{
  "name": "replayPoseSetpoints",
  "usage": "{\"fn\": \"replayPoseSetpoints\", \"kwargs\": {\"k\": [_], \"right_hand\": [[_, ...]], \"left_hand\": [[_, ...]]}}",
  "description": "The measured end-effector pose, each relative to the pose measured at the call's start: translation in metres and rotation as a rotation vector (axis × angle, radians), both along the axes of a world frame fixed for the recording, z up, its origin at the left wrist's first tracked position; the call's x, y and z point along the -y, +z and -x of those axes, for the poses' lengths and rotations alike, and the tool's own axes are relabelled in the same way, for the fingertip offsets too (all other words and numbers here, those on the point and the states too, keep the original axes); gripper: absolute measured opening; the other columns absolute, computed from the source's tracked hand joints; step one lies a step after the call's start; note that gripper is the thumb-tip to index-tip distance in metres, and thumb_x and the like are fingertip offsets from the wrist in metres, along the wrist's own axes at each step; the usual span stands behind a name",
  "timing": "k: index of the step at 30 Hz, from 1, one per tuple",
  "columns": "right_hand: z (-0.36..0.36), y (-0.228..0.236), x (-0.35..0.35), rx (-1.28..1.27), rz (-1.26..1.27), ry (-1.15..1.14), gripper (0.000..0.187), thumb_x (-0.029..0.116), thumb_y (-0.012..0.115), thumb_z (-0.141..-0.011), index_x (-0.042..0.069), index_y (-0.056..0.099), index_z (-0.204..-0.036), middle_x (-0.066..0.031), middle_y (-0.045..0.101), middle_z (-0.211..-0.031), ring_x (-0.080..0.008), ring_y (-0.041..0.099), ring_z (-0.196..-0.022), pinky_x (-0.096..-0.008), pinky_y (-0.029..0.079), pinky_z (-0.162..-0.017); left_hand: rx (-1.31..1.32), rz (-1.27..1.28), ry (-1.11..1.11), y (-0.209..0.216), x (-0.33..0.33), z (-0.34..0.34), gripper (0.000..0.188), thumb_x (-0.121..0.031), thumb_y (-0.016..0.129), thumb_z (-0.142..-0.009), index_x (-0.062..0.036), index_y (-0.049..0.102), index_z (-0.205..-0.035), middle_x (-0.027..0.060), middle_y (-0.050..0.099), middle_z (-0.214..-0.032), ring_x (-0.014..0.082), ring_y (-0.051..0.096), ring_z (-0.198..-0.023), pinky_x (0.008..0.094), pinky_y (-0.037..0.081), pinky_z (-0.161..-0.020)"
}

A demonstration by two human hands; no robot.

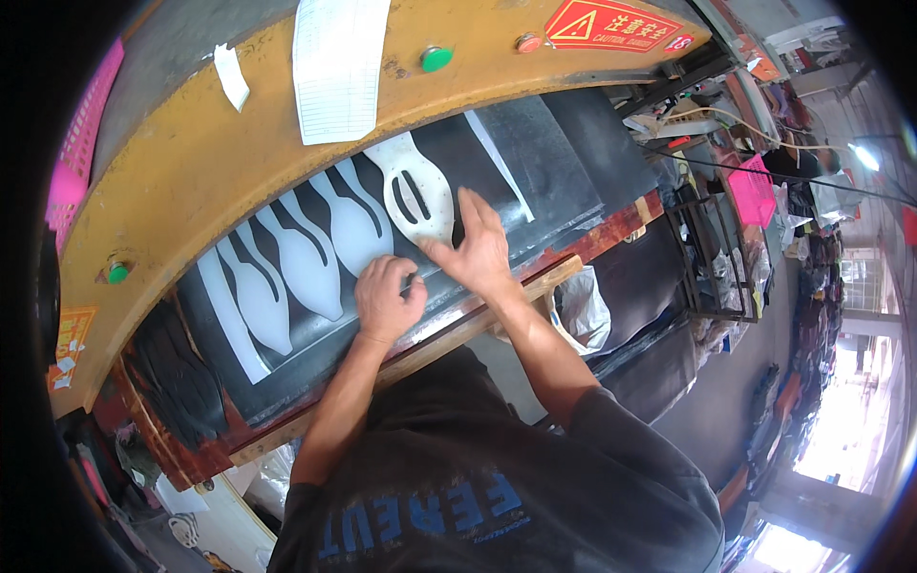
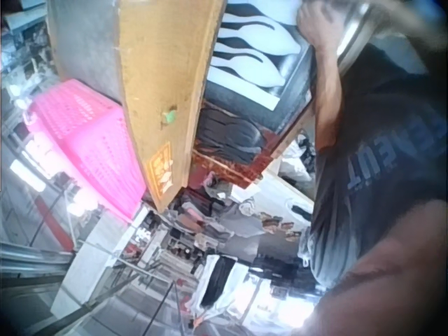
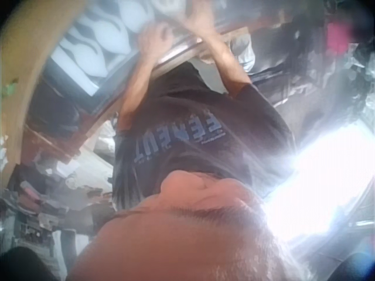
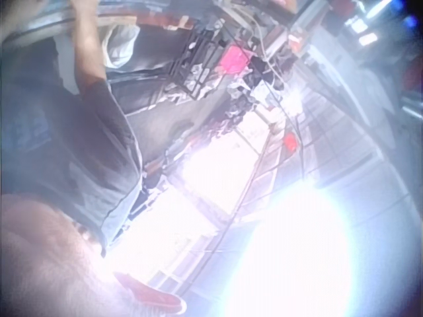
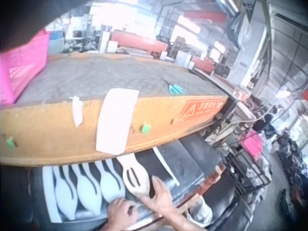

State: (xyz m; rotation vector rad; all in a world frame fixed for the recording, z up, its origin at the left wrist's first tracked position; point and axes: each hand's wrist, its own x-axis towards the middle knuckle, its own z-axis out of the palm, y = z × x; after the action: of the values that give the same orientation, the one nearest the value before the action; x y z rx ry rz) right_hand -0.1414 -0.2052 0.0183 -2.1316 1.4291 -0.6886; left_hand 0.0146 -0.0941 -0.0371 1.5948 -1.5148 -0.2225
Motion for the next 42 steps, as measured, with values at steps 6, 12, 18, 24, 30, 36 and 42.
{"fn": "replayPoseSetpoints", "kwargs": {"k": [6,12,18,24,30,36,42], "right_hand": [[-0.067,0.025,0.048,-0.354,-0.094,0.140,0.109,0.056,0.087,-0.074,0.006,0.046,-0.162,-0.0350,0.044,-0.159,-0.0535,0.049,-0.139,-0.0534,0.046,-0.115],[-0.097,0.037,0.053,-0.555,-0.186,0.123,0.104,0.044,0.088,-0.070,0.009,0.049,-0.160,-0.0258,0.049,-0.144,-0.0466,0.052,-0.129,-0.0546,0.050,-0.104],[-0.095,0.034,0.043,-0.541,-0.154,0.117,0.105,0.043,0.087,-0.070,0.007,0.049,-0.161,-0.0265,0.047,-0.146,-0.0468,0.051,-0.127,-0.0547,0.050,-0.104],[-0.094,0.028,0.043,-0.533,-0.136,0.114,0.106,0.044,0.086,-0.070,0.008,0.048,-0.162,-0.0266,0.046,-0.148,-0.0469,0.050,-0.128,-0.0546,0.049,-0.106],[-0.089,0.030,0.047,-0.525,-0.130,0.136,0.104,0.049,0.085,-0.070,0.011,0.052,-0.160,-0.0275,0.045,-0.153,-0.0478,0.049,-0.134,-0.0540,0.048,-0.109],[-0.090,0.025,0.048,-0.558,-0.125,0.154,0.105,0.048,0.085,-0.070,0.010,0.050,-0.161,-0.0282,0.042,-0.156,-0.0481,0.048,-0.134,-0.0541,0.048,-0.110],[-0.060,0.030,0.042,-0.458,-0.132,0.111,0.113,0.065,0.086,-0.074,0.005,0.047,-0.161,-0.0390,0.038,-0.162,-0.0564,0.040,-0.148,-0.0581,0.041,-0.119]], "left_hand": [[0.227,-0.042,0.032,0.003,0.011,-0.004,0.036,-0.027,0.088,-0.078,-0.0118,0.070,-0.106,0.0057,0.065,-0.093,0.0293,0.067,-0.083,0.0456,0.056,-0.072],[0.289,-0.058,0.053,0.006,0.016,-0.002,0.048,-0.041,0.095,-0.070,-0.0137,0.070,-0.099,0.0043,0.064,-0.090,0.0262,0.068,-0.082,0.0413,0.056,-0.068],[0.229,-0.076,0.081,0.005,0.015,-0.002,0.044,-0.039,0.095,-0.070,-0.0142,0.066,-0.090,0.0043,0.065,-0.087,0.0281,0.069,-0.082,0.0440,0.056,-0.068],[0.247,-0.068,0.088,0.005,0.014,-0.001,0.046,-0.043,0.095,-0.070,-0.0145,0.062,-0.084,0.0036,0.060,-0.084,0.0254,0.065,-0.079,0.0418,0.055,-0.067],[0.234,-0.047,0.071,0.005,0.013,-0.003,0.044,-0.040,0.095,-0.069,-0.0147,0.063,-0.083,0.0031,0.062,-0.084,0.0269,0.066,-0.080,0.0432,0.055,-0.067],[0.221,-0.017,0.072,0.004,0.012,-0.004,0.044,-0.041,0.095,-0.068,-0.0152,0.063,-0.084,0.0034,0.060,-0.084,0.0249,0.065,-0.078,0.0417,0.055,-0.065],[0.199,-0.040,0.061,0.007,0.012,-0.006,0.041,-0.039,0.093,-0.072,-0.0135,0.063,-0.082,0.0028,0.062,-0.082,0.0245,0.066,-0.077,0.0419,0.055,-0.065]]}}
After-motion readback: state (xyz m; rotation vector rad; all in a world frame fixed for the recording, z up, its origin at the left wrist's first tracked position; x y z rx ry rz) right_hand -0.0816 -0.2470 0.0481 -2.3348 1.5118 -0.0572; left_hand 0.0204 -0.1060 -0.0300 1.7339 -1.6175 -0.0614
